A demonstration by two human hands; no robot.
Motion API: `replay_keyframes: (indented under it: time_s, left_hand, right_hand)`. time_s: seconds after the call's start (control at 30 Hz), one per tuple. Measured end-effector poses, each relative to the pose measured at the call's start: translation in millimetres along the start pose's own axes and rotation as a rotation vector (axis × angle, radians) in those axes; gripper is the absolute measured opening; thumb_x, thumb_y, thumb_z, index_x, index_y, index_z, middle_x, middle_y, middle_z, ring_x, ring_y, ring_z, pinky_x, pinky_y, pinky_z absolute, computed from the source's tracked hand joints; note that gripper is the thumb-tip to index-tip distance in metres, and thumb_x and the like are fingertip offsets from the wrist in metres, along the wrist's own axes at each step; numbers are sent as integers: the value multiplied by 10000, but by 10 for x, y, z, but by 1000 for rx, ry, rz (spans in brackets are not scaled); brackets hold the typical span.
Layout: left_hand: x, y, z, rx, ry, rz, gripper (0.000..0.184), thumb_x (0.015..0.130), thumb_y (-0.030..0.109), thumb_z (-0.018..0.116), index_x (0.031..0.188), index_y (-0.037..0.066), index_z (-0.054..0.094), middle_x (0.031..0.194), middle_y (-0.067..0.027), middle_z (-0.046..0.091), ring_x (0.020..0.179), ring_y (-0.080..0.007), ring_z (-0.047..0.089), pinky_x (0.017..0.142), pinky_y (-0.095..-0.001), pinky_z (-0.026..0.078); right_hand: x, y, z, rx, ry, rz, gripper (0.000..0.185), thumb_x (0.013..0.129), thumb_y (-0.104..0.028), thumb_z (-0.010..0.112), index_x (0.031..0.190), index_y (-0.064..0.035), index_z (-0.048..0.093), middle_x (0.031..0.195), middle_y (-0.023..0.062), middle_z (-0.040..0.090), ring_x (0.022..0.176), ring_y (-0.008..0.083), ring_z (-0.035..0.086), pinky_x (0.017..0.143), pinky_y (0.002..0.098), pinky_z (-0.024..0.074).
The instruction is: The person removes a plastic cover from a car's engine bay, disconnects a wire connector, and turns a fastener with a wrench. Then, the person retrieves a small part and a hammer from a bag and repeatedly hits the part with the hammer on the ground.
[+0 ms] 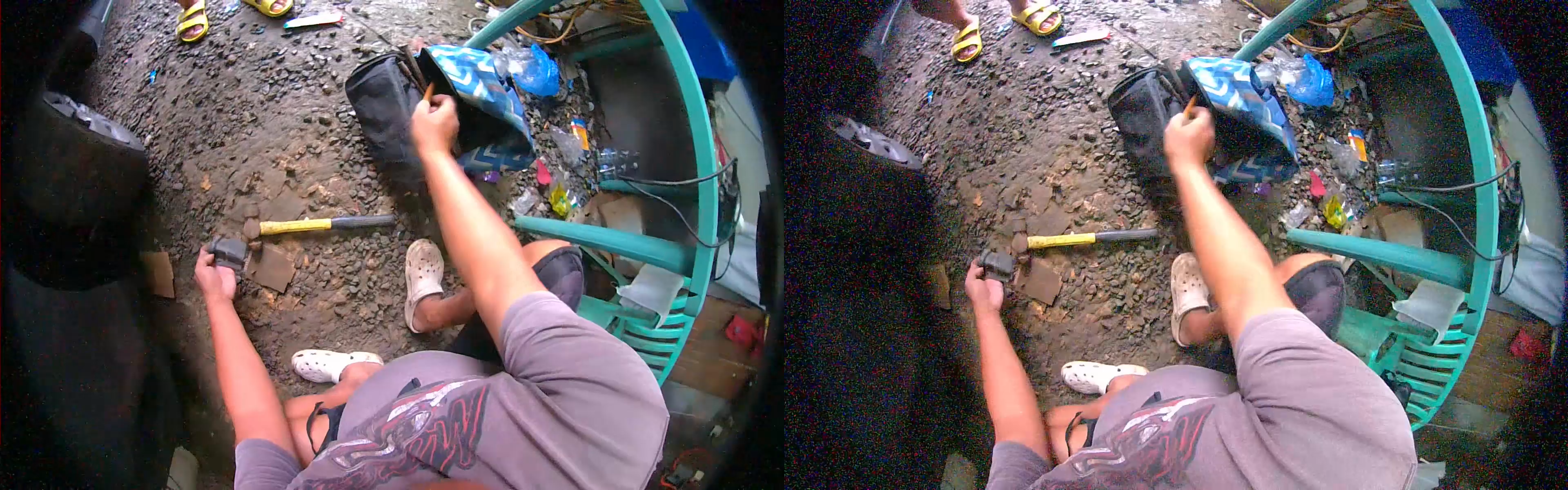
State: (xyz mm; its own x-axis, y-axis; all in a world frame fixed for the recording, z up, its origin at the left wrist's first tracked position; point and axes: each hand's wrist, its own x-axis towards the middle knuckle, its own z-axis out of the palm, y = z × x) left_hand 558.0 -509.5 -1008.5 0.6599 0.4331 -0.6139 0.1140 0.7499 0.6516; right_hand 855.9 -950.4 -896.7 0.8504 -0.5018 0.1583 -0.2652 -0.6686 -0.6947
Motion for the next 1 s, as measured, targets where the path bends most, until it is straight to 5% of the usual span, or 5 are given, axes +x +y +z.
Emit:
replay_keyframes:
  time_s: [0.1,0.27,0.6,0.67,1.0]
  left_hand:
    - [64,78,208,-108,-79,-262,284,973,203,560,1170,15,639,1076,-136,686,1070,-307,661,1028,-497,508]
    - [563,-285,155,765,155,177,436,1017,422,624,1188,25,685,1044,-50,680,943,-162,595,884,-337,479]
    - [796,-534,239,1120,196,662,438,1016,467,583,945,54,708,877,-201,691,793,-418,656,710,-464,514]
    - [848,-622,138,1100,215,717,419,1017,457,572,955,66,708,916,-214,689,854,-460,643,718,-504,520]
    - [971,-642,142,1245,200,823,384,1025,452,543,908,121,699,909,-143,688,853,-434,646,694,-536,518]
  right_hand:
    - [527,194,-33,212,-642,603,867,796,-600,783,1387,-7,558,1210,184,660,1016,319,676,814,458,576]
    - [634,267,177,349,-604,646,83,863,-89,529,791,-125,516,648,26,493,497,154,456,435,289,320]
    - [-1223,1090,-1013,168,-837,-120,169,997,-279,606,980,-114,577,731,-27,539,546,85,499,477,254,387]
    - [-1841,260,-1015,259,-1066,220,176,1005,-247,595,1067,-83,602,801,-14,588,601,103,535,537,283,436]
    - [-2670,-556,-100,167,-1136,-769,244,924,-141,670,1135,-47,589,939,216,683,850,431,676,722,493,537]
